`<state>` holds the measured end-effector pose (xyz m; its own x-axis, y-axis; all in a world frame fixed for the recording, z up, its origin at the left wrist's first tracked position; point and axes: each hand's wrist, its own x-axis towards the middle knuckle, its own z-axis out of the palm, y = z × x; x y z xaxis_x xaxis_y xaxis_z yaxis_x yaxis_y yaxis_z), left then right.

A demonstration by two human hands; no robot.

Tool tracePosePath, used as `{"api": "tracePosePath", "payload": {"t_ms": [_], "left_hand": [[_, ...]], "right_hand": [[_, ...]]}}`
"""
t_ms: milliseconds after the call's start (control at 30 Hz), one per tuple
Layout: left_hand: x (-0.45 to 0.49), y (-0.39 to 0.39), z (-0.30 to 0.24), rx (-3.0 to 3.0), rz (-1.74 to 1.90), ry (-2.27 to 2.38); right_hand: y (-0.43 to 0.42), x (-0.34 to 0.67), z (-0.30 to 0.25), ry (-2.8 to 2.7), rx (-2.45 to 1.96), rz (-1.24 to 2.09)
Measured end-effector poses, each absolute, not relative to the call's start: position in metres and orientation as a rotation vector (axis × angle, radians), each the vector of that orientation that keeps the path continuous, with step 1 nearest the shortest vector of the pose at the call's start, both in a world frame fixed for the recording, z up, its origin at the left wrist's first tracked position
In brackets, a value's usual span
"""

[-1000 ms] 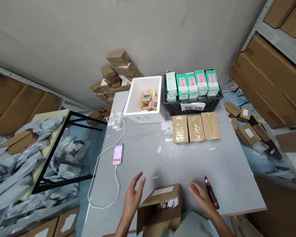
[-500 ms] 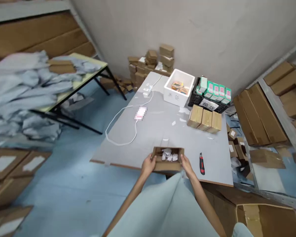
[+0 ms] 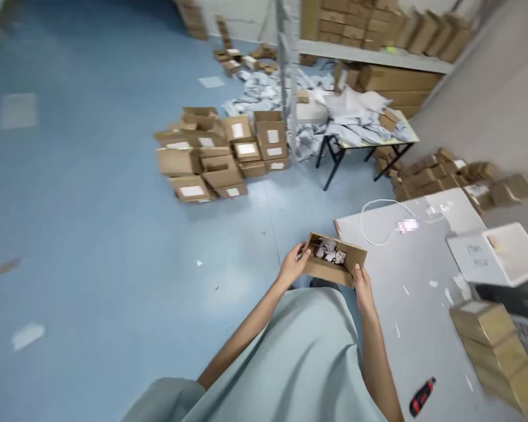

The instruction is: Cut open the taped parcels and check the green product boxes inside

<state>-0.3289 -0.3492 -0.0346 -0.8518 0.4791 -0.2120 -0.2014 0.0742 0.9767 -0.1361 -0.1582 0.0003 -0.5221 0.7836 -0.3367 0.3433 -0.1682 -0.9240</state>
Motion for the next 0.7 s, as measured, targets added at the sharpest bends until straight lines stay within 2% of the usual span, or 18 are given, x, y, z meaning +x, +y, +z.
{"api": "tracePosePath", "payload": {"t_ms": [167, 333, 700], "left_hand": [[-0.385, -0.433, -0.043, -0.042, 1.999, 1.915], [-0.455, -0.485, -0.051, -0.339, 2.005, 2.012], [-0.697, -0.553, -0.031, -0.707, 1.845, 2.214]], "right_hand": [[-0.189, -0.267, -0.001, -2.067, -1.082, 1.877], [-0.215, -0.411, -0.016, -2.340, -0.869, 1.962], [-0.274, -0.720, -0.033, -2.516, -0.481, 2.127]]}}
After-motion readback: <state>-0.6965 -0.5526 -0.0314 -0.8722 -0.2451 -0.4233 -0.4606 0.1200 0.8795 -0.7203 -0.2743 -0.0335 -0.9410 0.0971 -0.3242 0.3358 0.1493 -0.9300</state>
